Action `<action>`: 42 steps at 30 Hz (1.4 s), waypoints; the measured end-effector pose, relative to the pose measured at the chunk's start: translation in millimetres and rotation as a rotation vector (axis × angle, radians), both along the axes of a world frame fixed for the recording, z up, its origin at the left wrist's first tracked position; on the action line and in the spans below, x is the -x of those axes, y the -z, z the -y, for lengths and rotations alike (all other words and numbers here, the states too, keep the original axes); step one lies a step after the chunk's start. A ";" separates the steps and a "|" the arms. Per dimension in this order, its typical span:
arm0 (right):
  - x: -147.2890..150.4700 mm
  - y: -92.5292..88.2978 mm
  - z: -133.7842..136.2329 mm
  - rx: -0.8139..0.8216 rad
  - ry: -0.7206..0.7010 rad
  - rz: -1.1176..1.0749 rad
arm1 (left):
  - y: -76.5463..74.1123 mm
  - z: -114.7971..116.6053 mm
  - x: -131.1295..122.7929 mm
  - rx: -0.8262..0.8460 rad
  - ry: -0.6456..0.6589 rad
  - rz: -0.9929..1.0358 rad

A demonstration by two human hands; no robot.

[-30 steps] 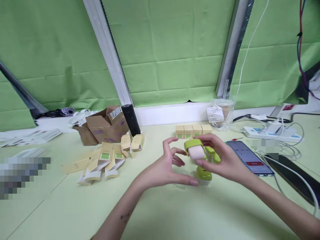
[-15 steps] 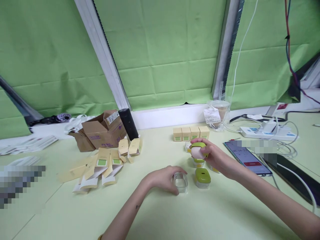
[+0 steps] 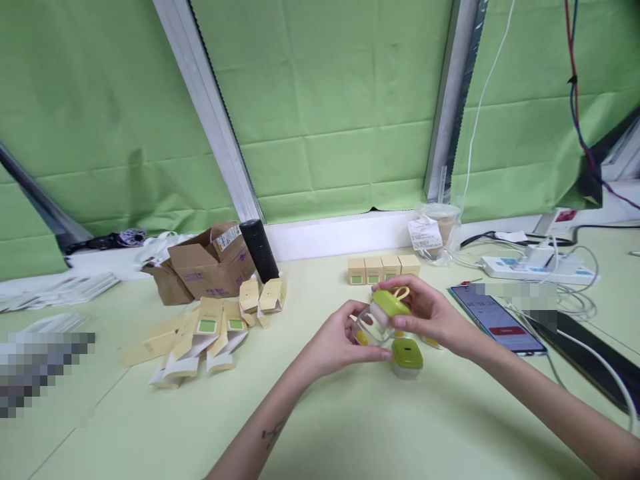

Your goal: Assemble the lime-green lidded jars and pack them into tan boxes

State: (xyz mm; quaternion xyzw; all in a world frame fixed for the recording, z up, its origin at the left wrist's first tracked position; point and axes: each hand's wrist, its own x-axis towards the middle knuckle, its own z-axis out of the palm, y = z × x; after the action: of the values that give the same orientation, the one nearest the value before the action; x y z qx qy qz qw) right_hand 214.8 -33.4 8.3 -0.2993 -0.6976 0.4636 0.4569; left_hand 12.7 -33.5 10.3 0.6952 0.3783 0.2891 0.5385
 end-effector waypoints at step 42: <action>7.9 4.4 12.4 -0.158 0.103 0.194 | 51.8 -74.7 106.2 -0.395 -0.896 -0.875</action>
State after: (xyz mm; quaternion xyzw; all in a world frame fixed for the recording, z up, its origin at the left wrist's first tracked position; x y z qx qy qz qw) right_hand 206.9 -45.9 3.8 -0.3411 -0.7568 0.3520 0.4325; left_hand -93.5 41.2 -41.5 0.6096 0.7551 0.2398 0.0246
